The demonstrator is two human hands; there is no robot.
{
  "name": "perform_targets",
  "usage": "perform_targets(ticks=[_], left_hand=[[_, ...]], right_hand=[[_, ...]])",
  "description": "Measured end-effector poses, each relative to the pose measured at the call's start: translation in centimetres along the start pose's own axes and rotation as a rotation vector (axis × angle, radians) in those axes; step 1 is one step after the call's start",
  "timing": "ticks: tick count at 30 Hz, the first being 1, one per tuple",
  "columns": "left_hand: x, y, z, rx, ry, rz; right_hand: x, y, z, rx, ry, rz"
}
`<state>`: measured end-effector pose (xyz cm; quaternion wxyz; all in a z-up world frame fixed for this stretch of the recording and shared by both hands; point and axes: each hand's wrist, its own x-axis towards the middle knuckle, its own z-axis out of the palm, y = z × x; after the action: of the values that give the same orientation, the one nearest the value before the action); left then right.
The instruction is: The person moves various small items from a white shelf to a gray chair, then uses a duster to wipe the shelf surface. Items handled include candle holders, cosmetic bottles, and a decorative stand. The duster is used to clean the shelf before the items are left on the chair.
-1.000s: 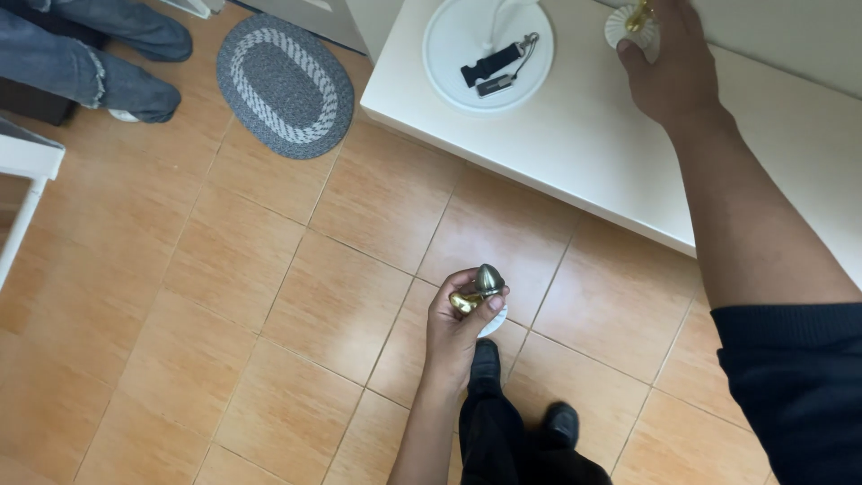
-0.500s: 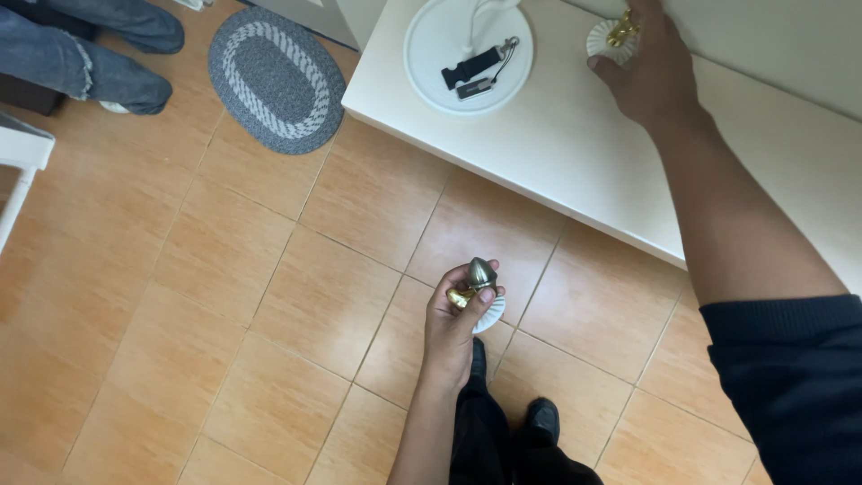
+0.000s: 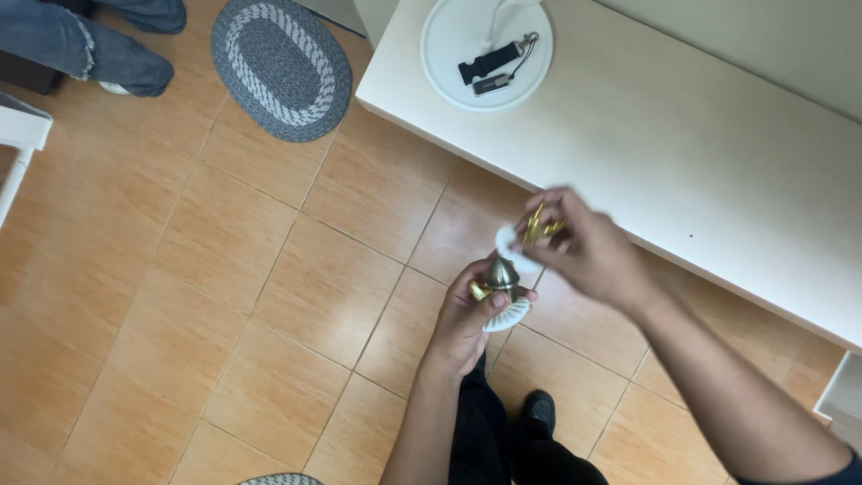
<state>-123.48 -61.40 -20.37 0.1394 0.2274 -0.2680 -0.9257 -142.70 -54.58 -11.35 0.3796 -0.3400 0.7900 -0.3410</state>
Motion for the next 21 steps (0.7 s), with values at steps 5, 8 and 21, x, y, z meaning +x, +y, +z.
perform_targets(ticks=[5,8,21], left_hand=[[-1.1,-0.9,0.2,-0.073,-0.123,-0.023],[-2.3,-0.1,1.3,-0.085,-0.13,-0.046],[-18.7,-1.9,11.7,0.049,-0.143,-0.068]], right_hand=[[-3.8,0.2,1.7,0.183,-0.028,0.032],[-5.4,0.9,1.8,0.271,-0.036,0.01],[-22.2,-3.0,-0.2,0.242,-0.196,-0.274]])
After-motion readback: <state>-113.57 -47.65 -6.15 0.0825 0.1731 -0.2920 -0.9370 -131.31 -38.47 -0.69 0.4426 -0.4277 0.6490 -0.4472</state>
